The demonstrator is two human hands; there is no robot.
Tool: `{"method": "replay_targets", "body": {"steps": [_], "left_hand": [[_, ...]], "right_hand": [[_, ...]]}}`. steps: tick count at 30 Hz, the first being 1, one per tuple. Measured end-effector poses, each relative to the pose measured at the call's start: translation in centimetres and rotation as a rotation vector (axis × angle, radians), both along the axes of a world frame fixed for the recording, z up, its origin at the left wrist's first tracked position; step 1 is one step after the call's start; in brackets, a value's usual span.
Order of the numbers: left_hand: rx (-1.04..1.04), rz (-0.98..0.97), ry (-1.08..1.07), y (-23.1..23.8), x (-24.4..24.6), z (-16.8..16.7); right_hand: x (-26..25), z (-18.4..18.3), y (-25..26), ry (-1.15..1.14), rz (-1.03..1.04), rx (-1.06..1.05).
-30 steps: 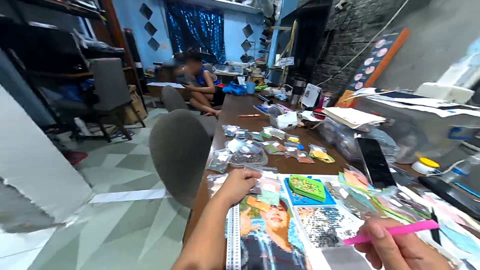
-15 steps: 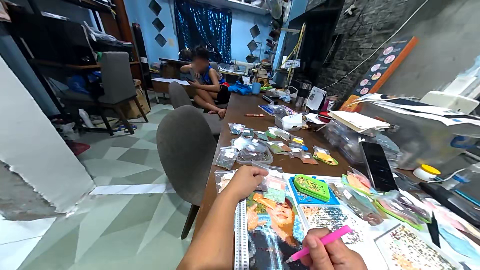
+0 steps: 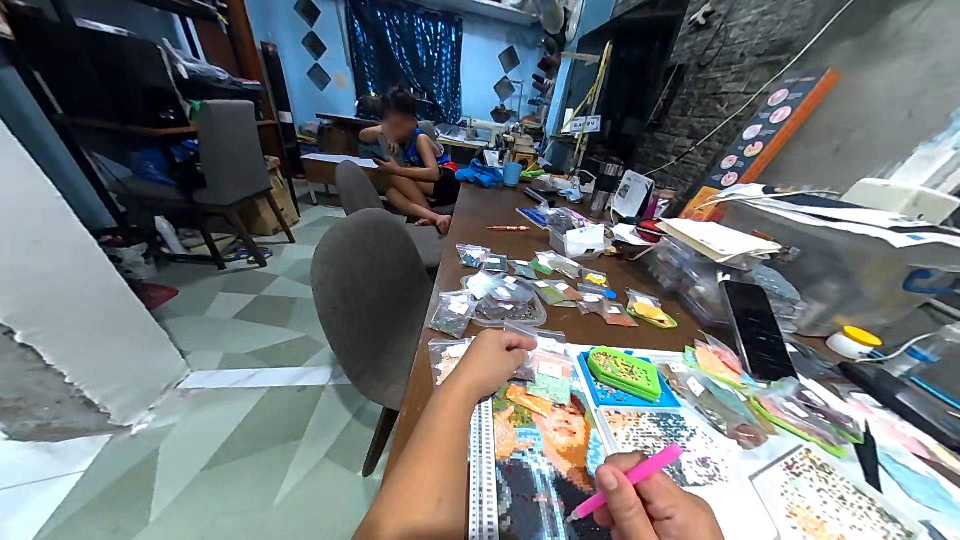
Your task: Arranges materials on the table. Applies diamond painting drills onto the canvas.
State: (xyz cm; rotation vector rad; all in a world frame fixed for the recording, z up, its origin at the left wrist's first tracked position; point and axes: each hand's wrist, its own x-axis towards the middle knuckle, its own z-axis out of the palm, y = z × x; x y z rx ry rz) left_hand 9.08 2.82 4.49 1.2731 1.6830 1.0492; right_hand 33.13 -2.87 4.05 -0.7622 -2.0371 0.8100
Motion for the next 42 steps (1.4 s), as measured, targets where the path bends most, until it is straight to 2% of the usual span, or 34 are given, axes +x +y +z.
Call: {"method": "replay_targets", "body": {"steps": [10,18,21,23,26,30,35,42], "left_hand": [[0.015,0.008,-0.001,-0.1,0.0,-0.1],[0.006,-0.009,-0.001,-0.1,0.2,0.3],[0.016,-0.015,-0.005,-0.2,0.1,0.3],[0.025,-0.001,-0.012,-0.1,0.2,0.2],[0.008,0.022,-0.025,-0.2,0.3,0.3],[0.014,0.029,-0.012,-0.2,0.0,0.3],[0.002,0.061,-0.014,-0.1,0.0,0.1],[0.009,0.086,-0.002,-0.2,-0.2,-0.1]], "right_hand": [[-0.2,0.1,-0.1,-0.031,-0.006,0.013],[-0.4,0.3,-0.5,-0.132,0.046,0.218],[-0.1,0.7,-0.3,-0.104,0.054,0.149],[1.0,1.5,0.3,-0.005,0.006,0.059],[4.3,3.1,2.8,0.107,-0.152,0.032],[8.9,1.9,8.4,0.194,-0.266,0.088],[10.5,-0.5,9.7,0.135,-0.331,0.087],[10.9,-0.9,10.0,0.053,-0.412,0.118]]}}
